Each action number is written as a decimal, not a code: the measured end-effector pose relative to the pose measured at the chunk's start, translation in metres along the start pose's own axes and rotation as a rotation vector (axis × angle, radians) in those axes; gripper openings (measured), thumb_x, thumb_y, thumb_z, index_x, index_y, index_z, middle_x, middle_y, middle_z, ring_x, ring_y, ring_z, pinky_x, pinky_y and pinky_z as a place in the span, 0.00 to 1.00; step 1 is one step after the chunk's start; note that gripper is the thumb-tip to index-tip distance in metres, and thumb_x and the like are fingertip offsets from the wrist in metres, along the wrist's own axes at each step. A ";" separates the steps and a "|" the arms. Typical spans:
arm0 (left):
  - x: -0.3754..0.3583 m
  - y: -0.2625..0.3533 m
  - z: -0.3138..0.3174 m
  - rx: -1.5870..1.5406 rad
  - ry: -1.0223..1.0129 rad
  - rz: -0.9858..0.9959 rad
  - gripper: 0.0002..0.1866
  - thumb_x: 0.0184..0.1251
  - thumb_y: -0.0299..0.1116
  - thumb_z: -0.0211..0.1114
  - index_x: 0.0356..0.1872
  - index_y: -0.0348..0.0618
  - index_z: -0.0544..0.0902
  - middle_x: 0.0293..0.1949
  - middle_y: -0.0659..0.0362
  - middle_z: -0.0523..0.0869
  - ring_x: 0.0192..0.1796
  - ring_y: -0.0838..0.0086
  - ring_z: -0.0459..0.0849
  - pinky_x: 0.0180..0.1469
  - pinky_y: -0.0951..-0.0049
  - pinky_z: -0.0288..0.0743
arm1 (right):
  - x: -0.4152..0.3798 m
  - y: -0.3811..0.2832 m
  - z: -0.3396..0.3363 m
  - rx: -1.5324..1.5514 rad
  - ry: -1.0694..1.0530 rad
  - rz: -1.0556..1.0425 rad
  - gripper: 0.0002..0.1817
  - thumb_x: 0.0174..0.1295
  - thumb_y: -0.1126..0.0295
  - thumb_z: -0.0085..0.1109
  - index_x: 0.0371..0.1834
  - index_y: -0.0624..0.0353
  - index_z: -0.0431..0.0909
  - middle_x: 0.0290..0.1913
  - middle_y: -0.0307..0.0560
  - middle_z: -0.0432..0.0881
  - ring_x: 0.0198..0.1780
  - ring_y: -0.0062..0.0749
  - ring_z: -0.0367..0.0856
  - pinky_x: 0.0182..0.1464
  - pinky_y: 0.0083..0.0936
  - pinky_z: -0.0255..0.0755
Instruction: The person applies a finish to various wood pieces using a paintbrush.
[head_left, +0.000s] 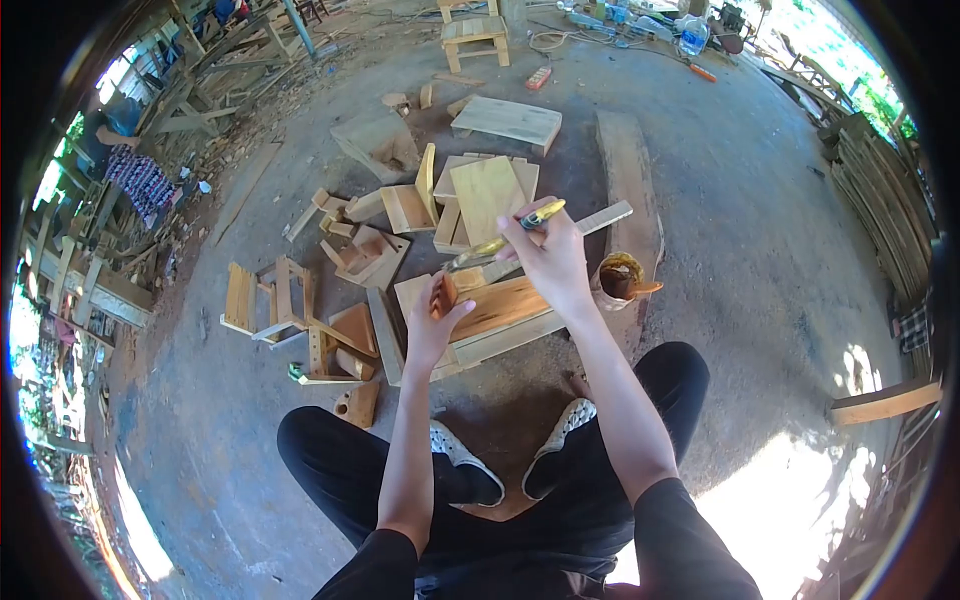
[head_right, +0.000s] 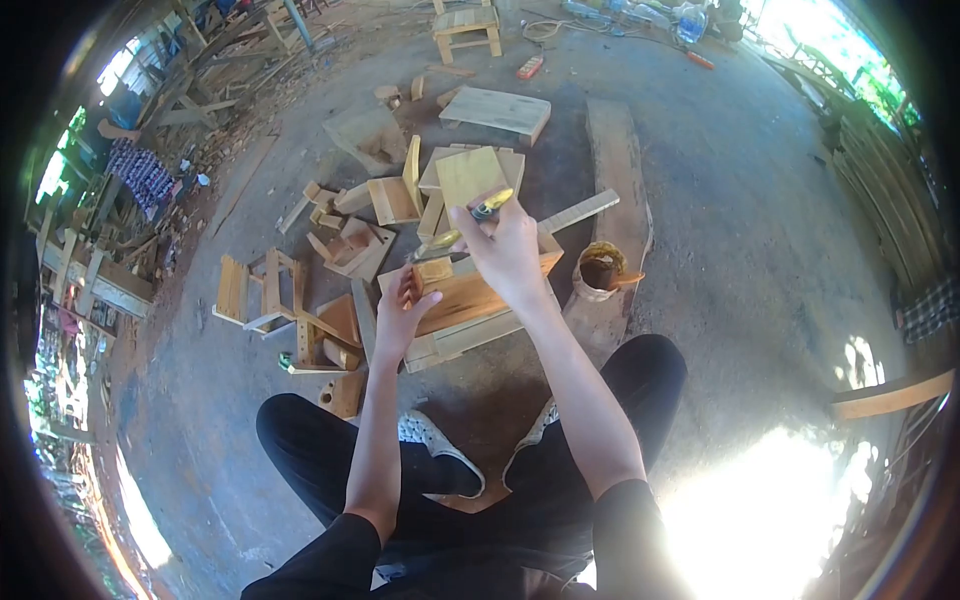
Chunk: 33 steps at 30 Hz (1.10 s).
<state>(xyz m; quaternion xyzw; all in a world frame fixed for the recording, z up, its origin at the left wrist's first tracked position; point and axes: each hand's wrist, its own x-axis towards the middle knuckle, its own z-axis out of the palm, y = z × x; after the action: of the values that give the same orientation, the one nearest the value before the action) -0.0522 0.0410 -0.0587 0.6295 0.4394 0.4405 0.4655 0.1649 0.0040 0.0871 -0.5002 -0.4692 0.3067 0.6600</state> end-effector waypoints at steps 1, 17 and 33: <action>0.002 -0.005 -0.001 0.060 0.002 -0.015 0.41 0.64 0.37 0.85 0.75 0.33 0.76 0.65 0.50 0.86 0.66 0.67 0.84 0.72 0.66 0.74 | -0.001 0.003 0.004 -0.020 -0.028 0.031 0.14 0.76 0.70 0.70 0.46 0.67 0.73 0.35 0.47 0.88 0.34 0.29 0.94 0.34 0.23 0.86; -0.003 0.009 0.013 0.220 0.105 0.007 0.43 0.58 0.45 0.88 0.72 0.36 0.82 0.59 0.49 0.91 0.62 0.66 0.89 0.66 0.64 0.79 | 0.010 0.008 -0.012 -0.191 -0.090 0.078 0.12 0.77 0.71 0.66 0.47 0.68 0.73 0.37 0.49 0.88 0.33 0.31 0.94 0.33 0.25 0.85; -0.004 0.027 0.022 0.228 0.097 -0.017 0.42 0.58 0.45 0.88 0.70 0.34 0.82 0.57 0.49 0.91 0.60 0.66 0.89 0.66 0.64 0.79 | 0.015 0.013 -0.028 -0.101 -0.109 0.049 0.11 0.76 0.72 0.67 0.45 0.68 0.74 0.33 0.49 0.89 0.30 0.32 0.93 0.31 0.25 0.85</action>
<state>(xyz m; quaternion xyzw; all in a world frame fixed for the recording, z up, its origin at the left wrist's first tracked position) -0.0285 0.0277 -0.0374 0.6528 0.5138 0.4136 0.3726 0.1976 0.0111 0.0775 -0.5267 -0.5067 0.3255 0.5999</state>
